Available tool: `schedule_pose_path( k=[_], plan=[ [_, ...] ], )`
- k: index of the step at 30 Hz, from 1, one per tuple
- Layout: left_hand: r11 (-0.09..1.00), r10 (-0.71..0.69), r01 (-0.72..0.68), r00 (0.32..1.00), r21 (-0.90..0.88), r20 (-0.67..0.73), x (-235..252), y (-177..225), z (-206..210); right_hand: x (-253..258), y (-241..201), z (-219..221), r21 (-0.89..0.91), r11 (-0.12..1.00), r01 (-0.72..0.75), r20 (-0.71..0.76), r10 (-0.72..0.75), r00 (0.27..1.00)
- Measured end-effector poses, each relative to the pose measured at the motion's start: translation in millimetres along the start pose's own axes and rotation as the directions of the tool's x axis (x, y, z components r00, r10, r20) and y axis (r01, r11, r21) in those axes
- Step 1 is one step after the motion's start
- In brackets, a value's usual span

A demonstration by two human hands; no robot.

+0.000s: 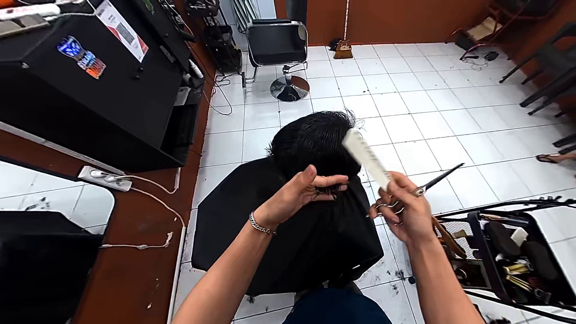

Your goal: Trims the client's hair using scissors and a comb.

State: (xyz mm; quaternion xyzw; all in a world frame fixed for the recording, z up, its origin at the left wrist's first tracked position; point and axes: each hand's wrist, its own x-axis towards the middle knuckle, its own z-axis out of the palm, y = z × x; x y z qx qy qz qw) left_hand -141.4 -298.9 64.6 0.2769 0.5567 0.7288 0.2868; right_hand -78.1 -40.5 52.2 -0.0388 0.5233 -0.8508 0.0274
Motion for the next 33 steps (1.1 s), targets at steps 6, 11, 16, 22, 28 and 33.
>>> schedule_pose_path(
  k=[6, 11, 16, 22, 28, 33],
  plan=[
    [0.998, -0.05, 0.042, 0.986, -0.057, -0.156, -1, -1, 10, -25, 15, 29, -0.365, 0.894, -0.26, 0.341, 0.388, 0.856],
    [0.989, -0.056, 0.035, 0.989, -0.145, -0.14, -3, -4, 7, -44, -1, -26, 0.078, 0.997, -0.013, 0.057, 0.009, 0.998],
    [0.982, -0.054, 0.03, 0.991, -0.187, -0.125, -4, -4, 7, -54, -9, -41, 0.138, 0.99, -0.017, 0.118, 0.0, 0.993],
    [0.977, -0.051, 0.021, 0.989, -0.212, -0.137, -4, -5, 9, -53, 14, -31, -0.038, 0.994, 0.101, 0.093, -0.097, 0.991],
    [0.977, -0.046, 0.014, 0.988, -0.212, -0.145, -4, -5, 11, -41, 36, -30, -0.338, 0.895, 0.29, -0.105, -0.342, 0.934],
    [0.977, -0.056, 0.024, 0.988, -0.212, -0.146, -4, -4, 12, -27, 27, -27, -0.51, 0.821, 0.256, -0.065, -0.333, 0.941]
  ],
)
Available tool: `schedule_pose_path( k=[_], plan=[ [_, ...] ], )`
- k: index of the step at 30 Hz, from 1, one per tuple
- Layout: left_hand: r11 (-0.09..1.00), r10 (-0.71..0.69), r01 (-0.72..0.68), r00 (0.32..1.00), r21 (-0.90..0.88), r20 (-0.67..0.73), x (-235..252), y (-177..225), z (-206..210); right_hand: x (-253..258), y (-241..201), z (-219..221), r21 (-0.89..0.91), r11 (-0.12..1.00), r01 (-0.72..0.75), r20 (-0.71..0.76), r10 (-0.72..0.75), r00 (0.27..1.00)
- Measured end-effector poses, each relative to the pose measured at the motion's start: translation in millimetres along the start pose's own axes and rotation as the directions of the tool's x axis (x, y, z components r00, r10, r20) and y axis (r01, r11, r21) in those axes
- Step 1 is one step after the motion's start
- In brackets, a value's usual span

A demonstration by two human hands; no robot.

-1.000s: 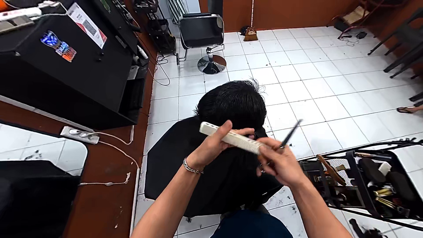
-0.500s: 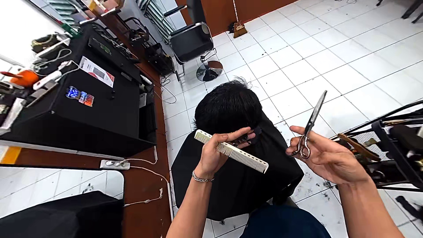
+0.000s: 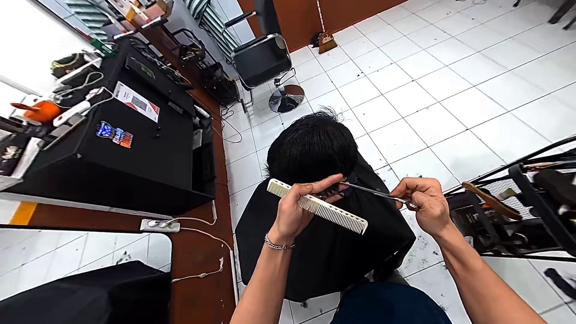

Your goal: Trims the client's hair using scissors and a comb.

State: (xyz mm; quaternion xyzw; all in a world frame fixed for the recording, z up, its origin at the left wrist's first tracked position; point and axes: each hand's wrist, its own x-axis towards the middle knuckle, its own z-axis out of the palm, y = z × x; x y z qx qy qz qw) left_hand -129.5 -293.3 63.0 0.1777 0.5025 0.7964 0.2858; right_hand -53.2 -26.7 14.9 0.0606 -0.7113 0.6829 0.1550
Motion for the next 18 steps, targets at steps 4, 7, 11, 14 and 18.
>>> schedule_pose_path(
  k=[4, 7, 11, 14, 18],
  plan=[
    [1.0, -0.014, 0.014, 1.0, 0.01, 0.0, 0, 0, 1, 8, -8, 1, -0.099, 0.994, -0.038, 0.008, 0.039, 0.999],
    [1.0, -0.03, 0.03, 1.0, 0.002, -0.001, 1, 0, 0, 12, -12, 3, -0.191, 0.978, -0.079, -0.002, 0.08, 0.997],
    [0.999, -0.032, 0.032, 0.999, 0.017, 0.002, 0, 0, -1, 9, -11, 3, -0.281, 0.955, -0.093, -0.023, 0.09, 0.996],
    [1.0, -0.018, 0.018, 1.0, 0.015, 0.022, 0, 0, -2, 7, -6, 2, -0.218, 0.974, -0.068, -0.013, 0.067, 0.998],
    [0.999, -0.023, 0.023, 1.0, 0.029, 0.02, 0, 0, -2, 11, -10, 7, -0.247, 0.968, -0.052, 0.022, 0.06, 0.998]
  ],
)
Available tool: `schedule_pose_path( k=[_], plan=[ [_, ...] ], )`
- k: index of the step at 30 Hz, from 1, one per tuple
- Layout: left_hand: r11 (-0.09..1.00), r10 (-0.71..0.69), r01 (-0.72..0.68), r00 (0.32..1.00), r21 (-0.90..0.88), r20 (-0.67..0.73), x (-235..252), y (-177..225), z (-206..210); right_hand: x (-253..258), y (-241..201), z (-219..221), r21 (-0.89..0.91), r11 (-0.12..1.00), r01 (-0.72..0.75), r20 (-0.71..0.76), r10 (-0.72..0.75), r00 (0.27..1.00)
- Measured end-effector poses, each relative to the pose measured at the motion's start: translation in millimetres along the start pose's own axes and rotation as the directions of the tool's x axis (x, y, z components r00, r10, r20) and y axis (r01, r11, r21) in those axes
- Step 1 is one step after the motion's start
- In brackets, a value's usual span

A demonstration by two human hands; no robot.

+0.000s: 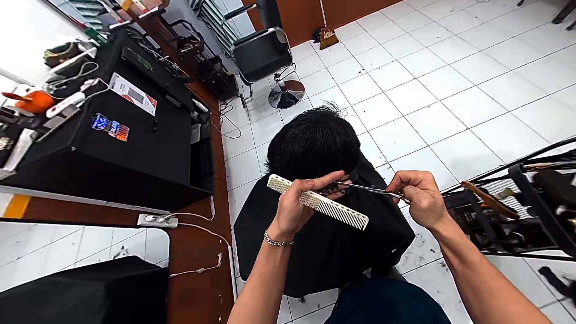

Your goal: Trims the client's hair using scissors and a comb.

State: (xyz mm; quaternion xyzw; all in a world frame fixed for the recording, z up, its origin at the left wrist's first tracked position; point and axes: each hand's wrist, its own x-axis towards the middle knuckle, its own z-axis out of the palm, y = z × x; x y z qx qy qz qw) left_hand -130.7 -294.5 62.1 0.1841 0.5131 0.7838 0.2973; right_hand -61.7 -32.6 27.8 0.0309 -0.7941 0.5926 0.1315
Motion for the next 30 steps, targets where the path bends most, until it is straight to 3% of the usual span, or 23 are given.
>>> schedule_pose_path(
  k=[3, 9, 14, 20, 25, 30],
  plan=[
    [1.0, -0.011, 0.011, 1.0, 0.011, -0.008, 1, 0, 1, -2, -1, -1, -0.064, 0.998, -0.025, -0.017, 0.024, 1.0],
    [1.0, -0.005, 0.005, 1.0, 0.015, 0.002, 1, 0, -2, 0, 0, 2, 0.047, 0.999, -0.019, 0.012, 0.019, 1.0],
    [1.0, -0.014, 0.014, 1.0, -0.01, -0.001, 2, 0, -2, -2, -4, 2, -0.074, 0.995, -0.065, -0.009, 0.064, 0.998],
    [0.999, -0.022, 0.022, 1.0, 0.026, 0.004, 0, 2, -1, 0, -1, 5, 0.068, 0.997, -0.023, 0.028, 0.021, 0.999],
    [1.0, -0.024, 0.024, 1.0, 0.018, 0.019, 2, 0, -3, -3, -4, 5, -0.071, 0.996, -0.055, -0.002, 0.055, 0.999],
    [0.999, -0.028, 0.028, 1.0, 0.017, 0.011, 0, 2, -2, -2, -3, 5, 0.071, 0.995, -0.069, 0.031, 0.067, 0.997]
  ],
)
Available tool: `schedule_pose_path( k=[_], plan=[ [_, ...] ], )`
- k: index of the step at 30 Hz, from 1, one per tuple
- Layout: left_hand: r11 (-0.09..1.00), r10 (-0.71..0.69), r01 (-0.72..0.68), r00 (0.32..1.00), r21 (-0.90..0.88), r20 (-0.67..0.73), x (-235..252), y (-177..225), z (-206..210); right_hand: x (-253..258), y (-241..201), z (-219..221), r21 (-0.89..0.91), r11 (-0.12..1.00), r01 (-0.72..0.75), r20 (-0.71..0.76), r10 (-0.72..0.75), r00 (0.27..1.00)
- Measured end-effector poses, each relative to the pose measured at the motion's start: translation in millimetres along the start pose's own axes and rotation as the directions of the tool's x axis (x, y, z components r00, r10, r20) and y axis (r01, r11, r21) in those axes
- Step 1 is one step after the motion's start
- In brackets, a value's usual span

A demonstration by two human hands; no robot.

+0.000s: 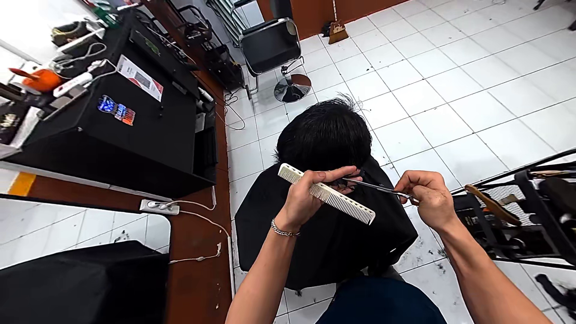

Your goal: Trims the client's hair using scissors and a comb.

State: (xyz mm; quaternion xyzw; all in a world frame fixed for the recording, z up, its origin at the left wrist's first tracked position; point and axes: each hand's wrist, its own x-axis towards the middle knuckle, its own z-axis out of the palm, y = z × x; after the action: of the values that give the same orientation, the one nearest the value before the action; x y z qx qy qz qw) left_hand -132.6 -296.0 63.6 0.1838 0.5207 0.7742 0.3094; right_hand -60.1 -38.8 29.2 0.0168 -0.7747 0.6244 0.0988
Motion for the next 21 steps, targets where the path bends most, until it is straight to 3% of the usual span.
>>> schedule_pose_path(
  k=[6, 11, 17, 21],
  plan=[
    [1.0, 0.008, -0.008, 1.0, 0.002, 0.02, 0.7, -1.5, -1.6, -0.5, -3.5, 3.2, -0.163, 0.987, 0.007, -0.022, -0.01, 1.0],
    [0.999, 0.005, -0.006, 1.0, 0.033, 0.008, -1.5, 0.7, -0.2, 0.0, -0.8, 2.7, -0.025, 0.999, 0.023, 0.011, -0.023, 1.0],
    [1.0, -0.004, 0.004, 1.0, 0.005, 0.009, -0.6, -0.8, -1.2, -0.6, -4.6, 6.4, -0.169, 0.986, 0.006, -0.02, -0.009, 1.0],
    [0.999, 0.003, -0.004, 1.0, 0.04, 0.012, -1.2, 0.5, -0.5, -0.9, -1.7, 4.2, -0.065, 0.998, -0.005, 0.013, 0.006, 1.0]
  ],
)
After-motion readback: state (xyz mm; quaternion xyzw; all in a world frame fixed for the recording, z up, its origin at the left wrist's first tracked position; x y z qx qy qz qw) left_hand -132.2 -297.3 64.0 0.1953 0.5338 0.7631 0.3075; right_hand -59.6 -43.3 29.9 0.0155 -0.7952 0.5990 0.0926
